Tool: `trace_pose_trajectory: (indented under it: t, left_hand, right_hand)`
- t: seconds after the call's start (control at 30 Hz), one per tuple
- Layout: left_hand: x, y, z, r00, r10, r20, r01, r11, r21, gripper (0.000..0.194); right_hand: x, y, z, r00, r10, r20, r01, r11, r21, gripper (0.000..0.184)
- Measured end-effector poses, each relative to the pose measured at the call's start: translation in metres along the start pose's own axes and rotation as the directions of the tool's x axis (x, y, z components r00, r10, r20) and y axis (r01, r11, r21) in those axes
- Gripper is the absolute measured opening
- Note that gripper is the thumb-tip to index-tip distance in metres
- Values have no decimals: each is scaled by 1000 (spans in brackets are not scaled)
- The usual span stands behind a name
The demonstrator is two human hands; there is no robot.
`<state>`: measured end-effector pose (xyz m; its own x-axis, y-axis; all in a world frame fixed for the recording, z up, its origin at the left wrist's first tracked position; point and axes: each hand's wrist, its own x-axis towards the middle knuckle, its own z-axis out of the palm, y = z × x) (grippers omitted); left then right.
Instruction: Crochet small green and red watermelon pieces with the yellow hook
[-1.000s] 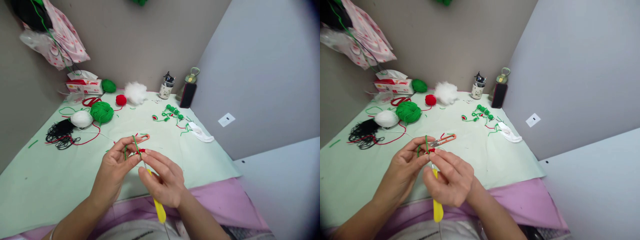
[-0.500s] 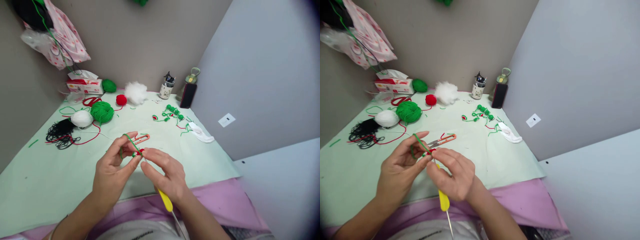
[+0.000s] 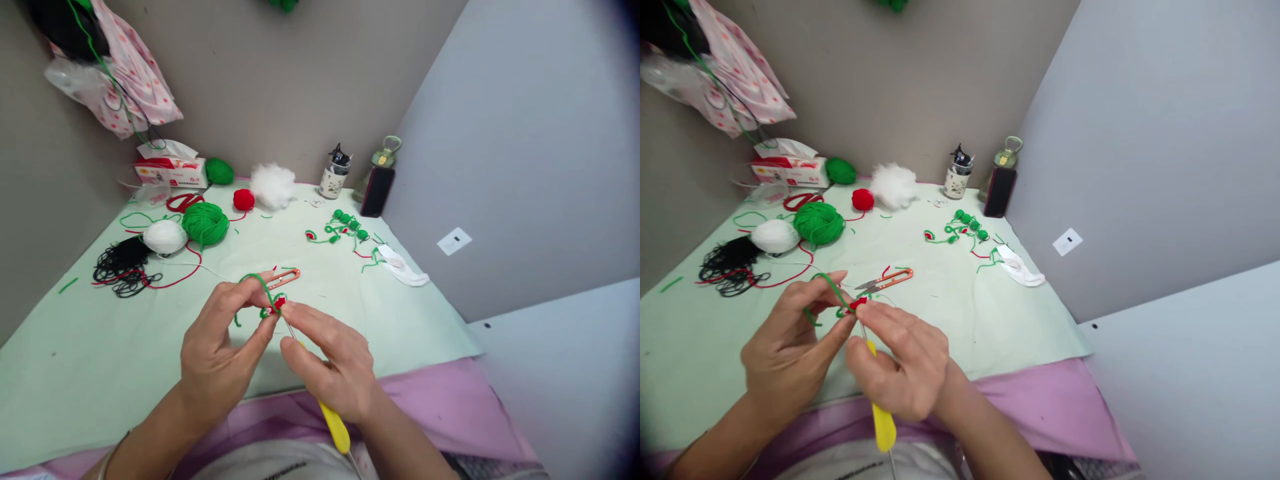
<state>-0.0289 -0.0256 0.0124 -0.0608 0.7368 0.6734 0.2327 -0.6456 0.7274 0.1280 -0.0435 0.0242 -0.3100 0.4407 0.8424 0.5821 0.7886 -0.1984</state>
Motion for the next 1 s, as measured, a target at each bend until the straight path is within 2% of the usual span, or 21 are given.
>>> trace_pose_trajectory:
  t: [0.2, 0.27, 0.33, 0.43, 0.5, 0.63, 0.77, 0.83, 0.93, 1.0]
  left_hand:
    - [-1, 1, -2, 999, 52, 4, -53, 997, 61, 58]
    - [0, 4, -2, 1000, -19, 3, 19, 1000, 6, 54]
    - [0, 7, -1, 987, -162, 10, 163, 983, -81, 46]
    - [1, 11, 0, 907, -419, 36, 417, 884, -210, 37]
    - [2, 13, 1, 844, -529, 92, 530, 795, -295, 36]
    - [5, 12, 3, 773, -593, 225, 625, 650, -432, 34]
    - [6, 12, 3, 727, -635, 261, 671, 575, -468, 35]
    - [5, 11, 3, 727, -647, 233, 671, 595, -443, 38]
    - [2, 12, 3, 763, -625, 164, 634, 673, -381, 39]
    - [1, 13, 4, 788, -592, 169, 608, 707, -362, 38]
  right_hand:
    - [1, -1, 0, 1000, -10, -14, 11, 1000, 4, 22]
    - [2, -2, 1, 999, -22, -33, 21, 1000, -21, 21]
    - [2, -2, 2, 998, -46, -46, 43, 997, -58, 19]
    - [1, -1, 2, 994, -105, -24, 102, 987, -123, 17]
    - [0, 0, 1, 991, -133, -12, 130, 980, -153, 17]
    - [-4, 2, 1, 987, -158, 2, 155, 969, -190, 18]
    - [-8, 6, 4, 984, -177, -6, 173, 965, -195, 18]
    - [-10, 7, 5, 983, -182, 3, 179, 964, -194, 18]
    - [-9, 9, 6, 984, -179, 21, 180, 967, -177, 19]
    - [-6, 10, 6, 983, -183, 0, 180, 969, -167, 20]
